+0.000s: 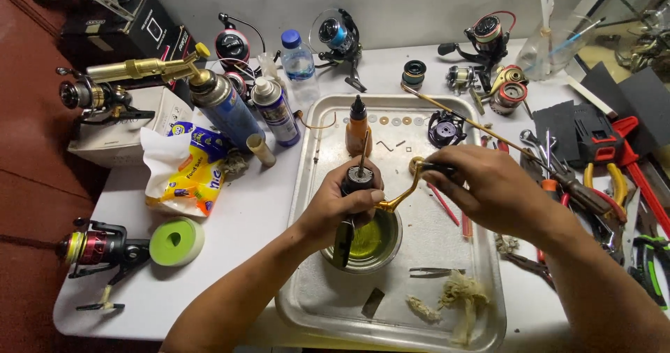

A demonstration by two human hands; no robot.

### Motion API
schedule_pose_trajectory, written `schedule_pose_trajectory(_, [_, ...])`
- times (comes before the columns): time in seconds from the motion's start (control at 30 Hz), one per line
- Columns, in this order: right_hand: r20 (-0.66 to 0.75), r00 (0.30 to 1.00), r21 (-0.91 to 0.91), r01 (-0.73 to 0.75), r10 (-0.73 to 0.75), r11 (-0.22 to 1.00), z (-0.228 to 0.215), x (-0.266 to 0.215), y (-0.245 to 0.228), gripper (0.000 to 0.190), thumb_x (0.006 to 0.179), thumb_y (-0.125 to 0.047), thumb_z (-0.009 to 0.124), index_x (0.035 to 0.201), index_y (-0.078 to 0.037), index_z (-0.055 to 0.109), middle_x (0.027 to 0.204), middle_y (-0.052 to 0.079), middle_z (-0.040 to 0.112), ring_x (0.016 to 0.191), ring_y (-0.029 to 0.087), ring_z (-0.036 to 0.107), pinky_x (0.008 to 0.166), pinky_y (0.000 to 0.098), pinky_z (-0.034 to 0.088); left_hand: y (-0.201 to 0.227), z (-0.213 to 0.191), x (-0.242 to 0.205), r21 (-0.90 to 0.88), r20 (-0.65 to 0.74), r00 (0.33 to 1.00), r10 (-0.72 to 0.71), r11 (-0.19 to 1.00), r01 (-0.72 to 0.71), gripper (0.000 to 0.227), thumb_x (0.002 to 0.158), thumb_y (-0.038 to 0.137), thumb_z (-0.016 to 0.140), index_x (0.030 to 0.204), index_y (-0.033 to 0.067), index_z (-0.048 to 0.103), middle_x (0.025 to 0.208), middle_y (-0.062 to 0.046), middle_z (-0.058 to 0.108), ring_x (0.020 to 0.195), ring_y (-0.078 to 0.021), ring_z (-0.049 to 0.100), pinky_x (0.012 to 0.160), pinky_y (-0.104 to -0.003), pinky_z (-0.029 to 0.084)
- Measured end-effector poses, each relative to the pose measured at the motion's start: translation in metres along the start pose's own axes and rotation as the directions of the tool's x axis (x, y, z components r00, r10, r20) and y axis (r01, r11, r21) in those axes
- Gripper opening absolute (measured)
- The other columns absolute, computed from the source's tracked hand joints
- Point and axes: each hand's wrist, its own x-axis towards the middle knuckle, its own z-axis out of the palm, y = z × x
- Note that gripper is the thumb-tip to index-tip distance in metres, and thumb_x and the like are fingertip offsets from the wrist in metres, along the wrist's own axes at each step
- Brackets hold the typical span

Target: Assembling the internal components and handle of a fishing reel on a maintenance tray.

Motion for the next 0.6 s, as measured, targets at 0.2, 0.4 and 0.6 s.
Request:
schedule_pose_trajectory(0.2, [0.545,0.819,0.039,0.186,-0.177,0.982,0.012,-0.018,-0.049,0.023,0.094,-0.034,0.053,0.09,-0.012,0.051,0.079,0.008,0.06,0.069,0.029,0.056,0.061,0.0409,0.045,-0.002,-0.006,0.002,0.023,-0.059,0.998,0.002,1.0,-0.001,0.017,0.074,0.012,0.066,0.081,0.0078,0.05,0.063,-0.003,0.045,0.047,-0.0098,0.041,0.039,-0.02,0.031])
schedule_pose_trajectory(0.4, [0.126,0.992,-0.196,0.035,-0.011,0.98,-0.025,0.007,-0.009,0.026,0.088,-0.035,0.048,0.099,-0.014,0.059,0.083,0.003,0.065,0.069,0.017,0.061,0.059,0.0323,0.051,0.003,0.0,-0.001,-0.009,0.01,0.999,0.039,0.999,-0.039,0.02,0.076,0.017,0.066,0.08,0.0081,0.048,0.06,-0.002,0.042,0.046,-0.0099,0.044,0.038,-0.02,0.033])
schedule_pose_trajectory(0.6, [0.661,0.751,0.05,-0.04,-0.003,0.998,-0.003,0.012,-0.05,0.017,0.089,-0.029,0.052,0.091,-0.018,0.065,0.077,0.004,0.071,0.075,0.02,0.071,0.072,0.0338,0.056,-0.012,-0.017,0.009,-0.021,-0.087,0.983,0.161,0.986,-0.163,0.016,0.078,0.007,0.065,0.086,-0.0002,0.053,0.064,-0.008,0.047,0.039,-0.0102,0.045,0.035,-0.021,0.036])
